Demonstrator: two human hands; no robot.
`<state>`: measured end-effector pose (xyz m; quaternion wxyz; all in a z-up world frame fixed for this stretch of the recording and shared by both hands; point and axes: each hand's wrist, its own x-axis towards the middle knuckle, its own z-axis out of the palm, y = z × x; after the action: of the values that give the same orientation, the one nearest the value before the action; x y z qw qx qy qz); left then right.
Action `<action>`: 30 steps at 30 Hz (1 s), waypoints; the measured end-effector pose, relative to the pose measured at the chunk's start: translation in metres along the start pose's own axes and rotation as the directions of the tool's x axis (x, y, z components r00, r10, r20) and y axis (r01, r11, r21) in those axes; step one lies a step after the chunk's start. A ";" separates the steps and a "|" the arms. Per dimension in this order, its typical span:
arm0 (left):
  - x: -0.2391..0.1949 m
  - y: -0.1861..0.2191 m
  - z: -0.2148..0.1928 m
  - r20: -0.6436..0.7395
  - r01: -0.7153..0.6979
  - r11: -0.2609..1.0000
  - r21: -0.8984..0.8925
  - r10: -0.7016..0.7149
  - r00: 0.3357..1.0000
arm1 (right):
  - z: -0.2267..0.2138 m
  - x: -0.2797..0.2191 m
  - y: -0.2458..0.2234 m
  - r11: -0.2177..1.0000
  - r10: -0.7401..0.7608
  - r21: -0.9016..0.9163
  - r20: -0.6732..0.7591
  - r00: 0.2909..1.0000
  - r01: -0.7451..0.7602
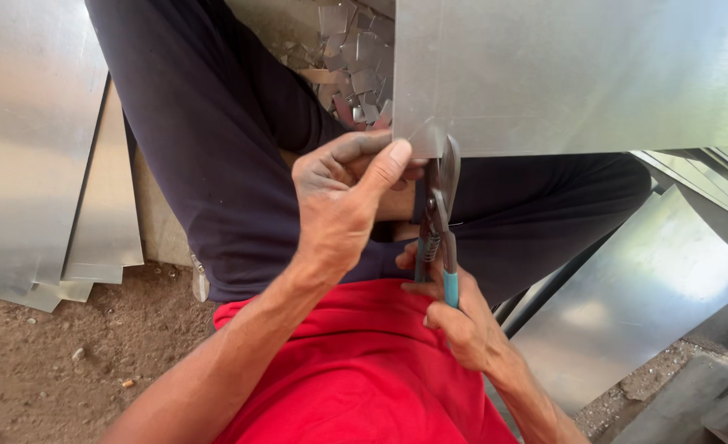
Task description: The person sits on the ground and uses tin snips to cut small rectangular sections from the edges of several metal sheets.
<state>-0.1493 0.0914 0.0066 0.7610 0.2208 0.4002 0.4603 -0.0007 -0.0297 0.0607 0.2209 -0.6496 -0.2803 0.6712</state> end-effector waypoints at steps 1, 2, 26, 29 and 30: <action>0.000 0.002 0.001 0.004 0.008 1.000 0.022 -0.008 1.000 | 0.000 0.002 -0.004 1.000 0.010 -0.025 -0.003 1.000 -0.010; 0.000 0.002 0.002 -0.004 0.022 1.000 -0.004 -0.022 1.000 | -0.001 0.002 -0.007 0.999 0.034 -0.019 -0.011 0.999 -0.034; 0.111 0.029 0.025 0.023 -0.078 0.818 0.570 0.078 0.997 | -0.017 0.010 -0.004 0.912 -0.076 -0.409 -0.229 0.971 -0.025; 0.106 0.039 0.024 0.042 -0.212 0.825 0.523 0.223 0.974 | -0.022 0.011 -0.011 0.898 -0.017 -0.435 -0.185 0.983 -0.066; 0.098 0.037 0.019 0.072 -0.315 0.806 0.500 0.324 0.943 | -0.025 0.006 -0.008 0.891 0.021 -0.446 -0.154 0.988 -0.088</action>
<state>-0.1279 0.1960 0.0042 0.5845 0.4723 0.4703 0.4627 0.0228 -0.0171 0.0615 0.0650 -0.7378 -0.3934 0.5447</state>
